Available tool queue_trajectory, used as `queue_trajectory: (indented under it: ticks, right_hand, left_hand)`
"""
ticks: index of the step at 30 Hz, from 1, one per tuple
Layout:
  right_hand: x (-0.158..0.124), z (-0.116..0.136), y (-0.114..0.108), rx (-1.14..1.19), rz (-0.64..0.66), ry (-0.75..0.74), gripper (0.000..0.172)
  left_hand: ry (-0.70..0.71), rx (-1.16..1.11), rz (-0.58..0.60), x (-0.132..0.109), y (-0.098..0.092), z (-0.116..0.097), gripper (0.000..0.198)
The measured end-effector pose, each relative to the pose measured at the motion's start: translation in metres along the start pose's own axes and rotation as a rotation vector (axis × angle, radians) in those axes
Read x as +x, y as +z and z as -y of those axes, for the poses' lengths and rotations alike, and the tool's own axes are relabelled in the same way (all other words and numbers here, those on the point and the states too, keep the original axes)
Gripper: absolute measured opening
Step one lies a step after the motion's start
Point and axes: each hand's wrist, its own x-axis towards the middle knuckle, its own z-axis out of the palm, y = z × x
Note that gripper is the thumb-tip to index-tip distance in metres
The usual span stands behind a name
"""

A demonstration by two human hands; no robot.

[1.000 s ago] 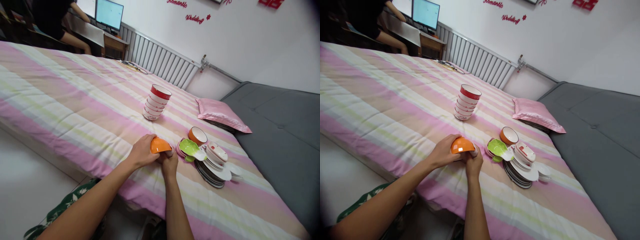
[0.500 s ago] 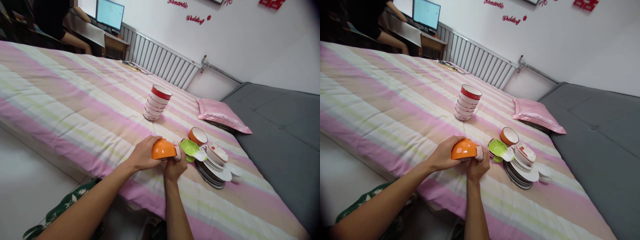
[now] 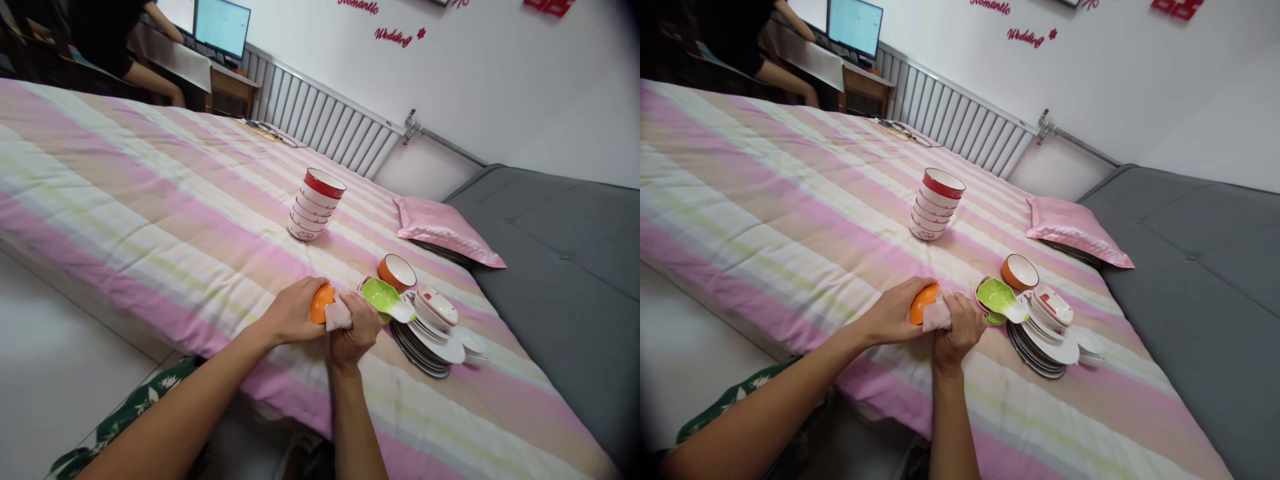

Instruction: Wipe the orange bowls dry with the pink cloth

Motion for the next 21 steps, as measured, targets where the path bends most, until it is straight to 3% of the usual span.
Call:
queue_trajectory:
  ticks: [3,9,16,21]
  right_hand:
    - [-0.001,-0.003,0.002,0.052,0.012,0.124,0.019]
    - [-0.005,-0.010,0.007,0.244,0.149,0.535,0.036]
    - [-0.005,-0.010,0.008,0.324,0.310,0.722,0.033]
    - [-0.006,-0.012,0.010,0.301,0.356,0.816,0.030]
  left_hand:
    - [-0.027,0.003,0.008,0.000,0.000,0.001,0.066]
    - [-0.043,0.013,0.008,0.000,0.000,0.004,0.068]
    - [-0.074,0.022,-0.013,-0.001,-0.001,0.007,0.069]
    - [-0.094,0.004,0.001,0.000,-0.004,0.006,0.069]
